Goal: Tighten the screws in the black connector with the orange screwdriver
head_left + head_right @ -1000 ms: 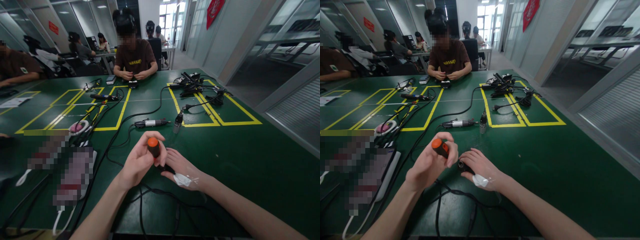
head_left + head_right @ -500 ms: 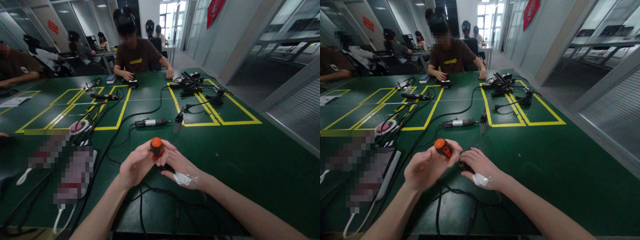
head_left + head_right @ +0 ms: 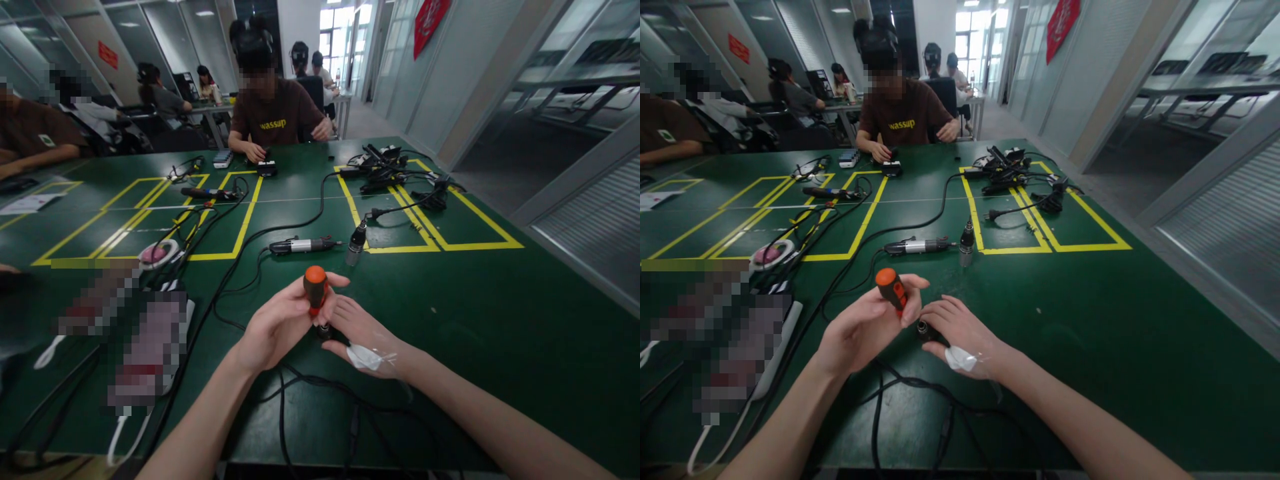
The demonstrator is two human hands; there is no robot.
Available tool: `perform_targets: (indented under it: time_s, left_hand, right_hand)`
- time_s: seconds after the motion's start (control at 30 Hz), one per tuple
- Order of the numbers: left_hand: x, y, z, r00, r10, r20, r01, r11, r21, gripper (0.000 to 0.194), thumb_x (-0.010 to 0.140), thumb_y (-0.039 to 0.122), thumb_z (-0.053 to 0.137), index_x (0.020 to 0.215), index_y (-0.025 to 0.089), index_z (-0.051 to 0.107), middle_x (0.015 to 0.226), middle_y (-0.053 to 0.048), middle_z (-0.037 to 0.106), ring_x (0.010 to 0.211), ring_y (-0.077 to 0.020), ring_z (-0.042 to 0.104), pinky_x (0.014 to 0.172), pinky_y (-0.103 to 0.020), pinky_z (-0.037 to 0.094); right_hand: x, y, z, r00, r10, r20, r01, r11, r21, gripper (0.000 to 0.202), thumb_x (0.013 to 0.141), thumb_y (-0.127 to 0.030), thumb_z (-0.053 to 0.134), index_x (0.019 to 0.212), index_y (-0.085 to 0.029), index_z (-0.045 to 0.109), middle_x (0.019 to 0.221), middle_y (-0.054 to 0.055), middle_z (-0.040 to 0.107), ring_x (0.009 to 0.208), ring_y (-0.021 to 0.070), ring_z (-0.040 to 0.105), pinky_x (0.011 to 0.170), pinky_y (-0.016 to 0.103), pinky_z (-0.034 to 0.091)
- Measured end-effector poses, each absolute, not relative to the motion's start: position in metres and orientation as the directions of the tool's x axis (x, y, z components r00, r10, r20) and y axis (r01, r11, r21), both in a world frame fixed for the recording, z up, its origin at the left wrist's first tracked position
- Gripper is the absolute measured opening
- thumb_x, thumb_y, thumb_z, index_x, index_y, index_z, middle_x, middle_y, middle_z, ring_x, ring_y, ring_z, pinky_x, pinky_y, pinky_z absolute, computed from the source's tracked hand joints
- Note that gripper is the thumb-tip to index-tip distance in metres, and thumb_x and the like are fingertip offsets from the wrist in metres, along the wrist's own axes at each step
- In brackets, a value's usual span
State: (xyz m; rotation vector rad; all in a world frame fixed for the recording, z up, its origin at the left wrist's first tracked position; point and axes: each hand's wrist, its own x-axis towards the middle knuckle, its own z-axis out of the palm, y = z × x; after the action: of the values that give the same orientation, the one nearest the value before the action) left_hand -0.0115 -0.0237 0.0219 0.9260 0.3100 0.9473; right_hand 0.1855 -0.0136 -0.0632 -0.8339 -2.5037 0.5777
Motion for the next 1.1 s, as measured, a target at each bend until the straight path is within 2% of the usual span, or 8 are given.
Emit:
perform_targets:
  time_s: [0.07, 0.17, 0.27, 0.43, 0.57, 0.7, 0.93, 1.1]
  left_hand:
    - [-0.013, -0.023, 0.022, 0.578, 0.805, 0.134, -0.534, 0.249, 0.808, 0.032, 0.090, 0.036, 0.068, 0.110, 0.011, 0.075, 0.084, -0.004, 0.057, 0.081, -0.0127, 0.050, 0.081, -0.024, 0.041]
    - [-0.018, -0.023, 0.022, 0.576, 0.809, 0.115, -0.465, 0.210, 0.860, 0.030, 0.092, 0.036, 0.070, 0.114, 0.017, 0.077, 0.090, -0.004, 0.063, 0.086, -0.0132, 0.055, 0.084, -0.024, 0.044]
    - [-0.026, -0.023, 0.024, 0.565, 0.819, 0.101, -0.310, 0.098, 0.946, 0.027, 0.093, 0.033, 0.072, 0.116, 0.021, 0.077, 0.096, -0.005, 0.071, 0.091, -0.0150, 0.062, 0.091, -0.027, 0.048]
    - [-0.039, -0.025, 0.024, 0.564, 0.823, 0.065, -0.172, 0.041, 0.984, 0.031, 0.091, 0.035, 0.075, 0.116, 0.018, 0.078, 0.101, -0.009, 0.078, 0.095, -0.0185, 0.071, 0.096, -0.031, 0.054]
    - [-0.045, -0.025, 0.016, 0.496, 0.866, 0.067, -0.103, -0.017, 0.995, 0.034, 0.089, 0.032, 0.077, 0.119, 0.016, 0.077, 0.111, -0.012, 0.079, 0.102, -0.0221, 0.074, 0.097, -0.033, 0.057]
    - [-0.043, -0.022, 0.012, 0.491, 0.867, 0.089, 0.058, -0.134, 0.989, 0.019, 0.094, 0.024, 0.068, 0.102, 0.015, 0.083, 0.116, -0.013, 0.079, 0.113, -0.0228, 0.072, 0.104, -0.031, 0.054]
    - [-0.041, -0.020, 0.015, 0.487, 0.864, 0.125, 0.211, -0.256, 0.943, 0.019, 0.093, 0.024, 0.067, 0.096, 0.015, 0.084, 0.097, -0.010, 0.083, 0.092, -0.0205, 0.076, 0.089, -0.028, 0.058]
    - [-0.039, -0.020, 0.012, 0.407, 0.896, 0.178, 0.202, -0.279, 0.939, 0.013, 0.086, 0.026, 0.077, 0.085, 0.015, 0.083, 0.085, -0.009, 0.080, 0.082, -0.0199, 0.073, 0.080, -0.029, 0.058]
  right_hand:
    - [0.186, -0.014, -0.063, -0.724, 0.638, 0.262, 0.459, 0.730, -0.507, 0.028, 0.097, -0.028, 0.066, 0.122, -0.017, 0.063, 0.129, 0.017, 0.069, 0.128, 0.0312, 0.061, 0.116, 0.057, 0.042]
    - [0.186, -0.014, -0.062, -0.727, 0.634, 0.262, 0.459, 0.734, -0.501, 0.029, 0.097, -0.027, 0.065, 0.124, -0.017, 0.062, 0.131, 0.017, 0.068, 0.129, 0.0310, 0.060, 0.116, 0.057, 0.041]
    - [0.186, -0.013, -0.063, -0.732, 0.628, 0.263, 0.453, 0.738, -0.500, 0.030, 0.097, -0.027, 0.065, 0.126, -0.019, 0.062, 0.132, 0.016, 0.068, 0.130, 0.0304, 0.060, 0.118, 0.058, 0.039]
    - [0.185, -0.013, -0.064, -0.730, 0.633, 0.259, 0.449, 0.729, -0.517, 0.024, 0.096, -0.026, 0.066, 0.119, -0.019, 0.062, 0.124, 0.015, 0.071, 0.126, 0.0293, 0.062, 0.118, 0.059, 0.039]
    - [0.185, -0.013, -0.062, -0.735, 0.626, 0.260, 0.447, 0.736, -0.508, 0.029, 0.097, -0.027, 0.066, 0.124, -0.017, 0.060, 0.129, 0.017, 0.069, 0.129, 0.0294, 0.060, 0.119, 0.059, 0.039]
    - [0.186, -0.012, -0.062, -0.737, 0.623, 0.260, 0.443, 0.737, -0.510, 0.030, 0.097, -0.027, 0.066, 0.125, -0.016, 0.060, 0.128, 0.016, 0.069, 0.129, 0.0292, 0.060, 0.119, 0.058, 0.039]
    - [0.188, -0.011, -0.070, -0.740, 0.602, 0.299, 0.415, 0.759, -0.502, 0.036, 0.097, -0.025, 0.065, 0.131, -0.018, 0.057, 0.136, 0.017, 0.066, 0.131, 0.0289, 0.059, 0.119, 0.060, 0.038]
    - [0.187, -0.012, -0.067, -0.739, 0.621, 0.260, 0.432, 0.733, -0.525, 0.031, 0.096, -0.024, 0.066, 0.126, -0.018, 0.059, 0.130, 0.015, 0.069, 0.128, 0.0286, 0.061, 0.120, 0.061, 0.035]
